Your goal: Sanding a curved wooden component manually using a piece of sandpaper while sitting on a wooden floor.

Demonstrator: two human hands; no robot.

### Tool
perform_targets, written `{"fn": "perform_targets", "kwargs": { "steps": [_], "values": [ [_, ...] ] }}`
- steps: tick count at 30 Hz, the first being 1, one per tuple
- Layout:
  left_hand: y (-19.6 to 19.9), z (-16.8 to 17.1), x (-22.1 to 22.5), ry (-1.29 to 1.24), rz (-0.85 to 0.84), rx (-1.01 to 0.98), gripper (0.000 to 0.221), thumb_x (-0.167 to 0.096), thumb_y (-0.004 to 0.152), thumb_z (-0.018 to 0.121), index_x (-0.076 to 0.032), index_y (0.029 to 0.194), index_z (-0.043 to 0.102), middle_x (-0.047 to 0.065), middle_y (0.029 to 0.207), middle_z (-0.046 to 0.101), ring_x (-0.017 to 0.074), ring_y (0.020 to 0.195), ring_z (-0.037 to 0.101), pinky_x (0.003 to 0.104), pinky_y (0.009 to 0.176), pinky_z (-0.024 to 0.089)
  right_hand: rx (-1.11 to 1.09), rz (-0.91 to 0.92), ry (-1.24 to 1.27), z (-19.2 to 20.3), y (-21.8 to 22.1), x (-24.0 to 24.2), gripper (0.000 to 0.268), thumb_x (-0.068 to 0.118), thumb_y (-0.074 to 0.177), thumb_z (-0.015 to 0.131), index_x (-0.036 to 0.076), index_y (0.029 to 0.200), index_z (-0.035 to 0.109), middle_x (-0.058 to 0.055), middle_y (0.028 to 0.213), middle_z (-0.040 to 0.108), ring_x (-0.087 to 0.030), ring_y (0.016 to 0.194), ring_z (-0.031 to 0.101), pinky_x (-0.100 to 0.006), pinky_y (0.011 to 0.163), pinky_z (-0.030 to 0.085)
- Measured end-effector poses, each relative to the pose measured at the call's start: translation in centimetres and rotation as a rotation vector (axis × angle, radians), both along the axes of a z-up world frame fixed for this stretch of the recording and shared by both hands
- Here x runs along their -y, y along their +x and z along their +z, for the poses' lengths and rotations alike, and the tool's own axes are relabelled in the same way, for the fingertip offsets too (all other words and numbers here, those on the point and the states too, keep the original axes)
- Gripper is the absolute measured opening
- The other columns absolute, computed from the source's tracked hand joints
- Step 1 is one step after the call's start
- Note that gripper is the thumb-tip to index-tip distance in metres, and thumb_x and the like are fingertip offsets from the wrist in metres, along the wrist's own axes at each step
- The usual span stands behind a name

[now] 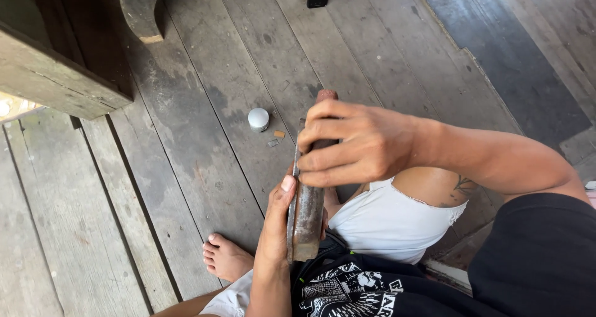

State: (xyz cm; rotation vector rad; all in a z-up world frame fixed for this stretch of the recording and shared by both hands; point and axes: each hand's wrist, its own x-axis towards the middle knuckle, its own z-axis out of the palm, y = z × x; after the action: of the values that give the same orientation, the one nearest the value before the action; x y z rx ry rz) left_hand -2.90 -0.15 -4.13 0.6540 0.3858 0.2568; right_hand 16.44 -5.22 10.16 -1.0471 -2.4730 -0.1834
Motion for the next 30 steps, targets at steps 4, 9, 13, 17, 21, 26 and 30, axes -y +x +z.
{"fn": "perform_targets", "kwargs": {
  "steps": [4, 9, 13, 17, 21, 26, 30],
  "values": [
    [0.1, 0.5, 0.0, -0.013, 0.039, 0.021, 0.055, -0.042, 0.097, 0.051, 0.011, 0.105, 0.059, 0.018, 0.065, 0.064, 0.0184, 0.044, 0.056, 0.028, 0.035, 0.042, -0.027, 0.011, -0.003, -0.2, -0.9, 0.1, 0.003, 0.001, 0.089, 0.070, 0.003, 0.089, 0.072, -0.006, 0.099, 0.069, -0.027, 0.092, 0.061, -0.044, 0.090, 0.050],
    [0.2, 0.8, -0.1, -0.067, 0.058, 0.083, 0.045, -0.034, 0.100, 0.050, 0.008, 0.116, 0.058, 0.014, 0.075, 0.066, 0.0152, 0.052, 0.058, 0.026, 0.041, 0.046, -0.015, 0.014, 0.016, -0.2, -1.1, 0.2, 0.004, 0.001, 0.088, 0.073, 0.004, 0.091, 0.072, -0.006, 0.099, 0.067, -0.026, 0.091, 0.062, -0.045, 0.087, 0.049],
    [-0.1, 0.4, -0.4, 0.002, 0.015, 0.037, 0.048, -0.042, 0.099, 0.048, 0.005, 0.100, 0.057, 0.017, 0.060, 0.063, 0.0193, 0.041, 0.054, 0.030, 0.034, 0.042, -0.026, -0.041, 0.007, 0.3, -0.8, 0.0, 0.003, 0.006, 0.089, 0.073, 0.006, 0.092, 0.073, -0.005, 0.096, 0.067, -0.024, 0.093, 0.060, -0.041, 0.088, 0.048],
    [-0.3, 2.5, -0.6, 0.088, -0.028, 0.003, 0.075, -0.055, 0.088, 0.049, 0.009, 0.127, 0.056, 0.018, 0.065, 0.064, 0.0182, 0.041, 0.055, 0.028, 0.036, 0.042, 0.034, -0.153, 0.032, 0.7, 0.6, -0.1, 0.002, 0.010, 0.091, 0.074, 0.011, 0.093, 0.074, -0.004, 0.101, 0.070, -0.023, 0.098, 0.062, -0.042, 0.097, 0.045],
    [-0.2, 2.7, -0.7, 0.087, -0.028, 0.051, 0.075, -0.056, 0.088, 0.049, 0.009, 0.126, 0.058, 0.016, 0.067, 0.065, 0.0168, 0.040, 0.054, 0.028, 0.034, 0.041, 0.050, -0.182, 0.034, 0.5, 1.4, -0.3, 0.003, 0.011, 0.092, 0.076, 0.010, 0.094, 0.074, -0.004, 0.101, 0.070, -0.024, 0.097, 0.062, -0.042, 0.096, 0.044],
    [-0.2, 0.7, -0.2, -0.017, 0.006, 0.024, 0.059, -0.047, 0.097, 0.045, 0.009, 0.110, 0.058, 0.019, 0.060, 0.063, 0.0197, 0.039, 0.054, 0.029, 0.033, 0.041, 0.027, -0.097, 0.035, -0.6, -0.2, -0.3, 0.004, 0.008, 0.092, 0.074, 0.011, 0.094, 0.075, -0.001, 0.100, 0.071, -0.022, 0.096, 0.062, -0.041, 0.095, 0.046],
    [-0.5, -0.6, 0.4, -0.095, 0.106, 0.023, 0.060, -0.038, 0.097, 0.048, 0.009, 0.134, 0.051, 0.024, 0.080, 0.067, 0.0223, 0.053, 0.062, 0.028, 0.038, 0.048, -0.014, 0.011, 0.025, -0.8, -1.7, 0.1, 0.006, 0.008, 0.090, 0.077, 0.007, 0.095, 0.074, -0.003, 0.105, 0.068, -0.024, 0.095, 0.061, -0.042, 0.094, 0.048]
  ]
}}
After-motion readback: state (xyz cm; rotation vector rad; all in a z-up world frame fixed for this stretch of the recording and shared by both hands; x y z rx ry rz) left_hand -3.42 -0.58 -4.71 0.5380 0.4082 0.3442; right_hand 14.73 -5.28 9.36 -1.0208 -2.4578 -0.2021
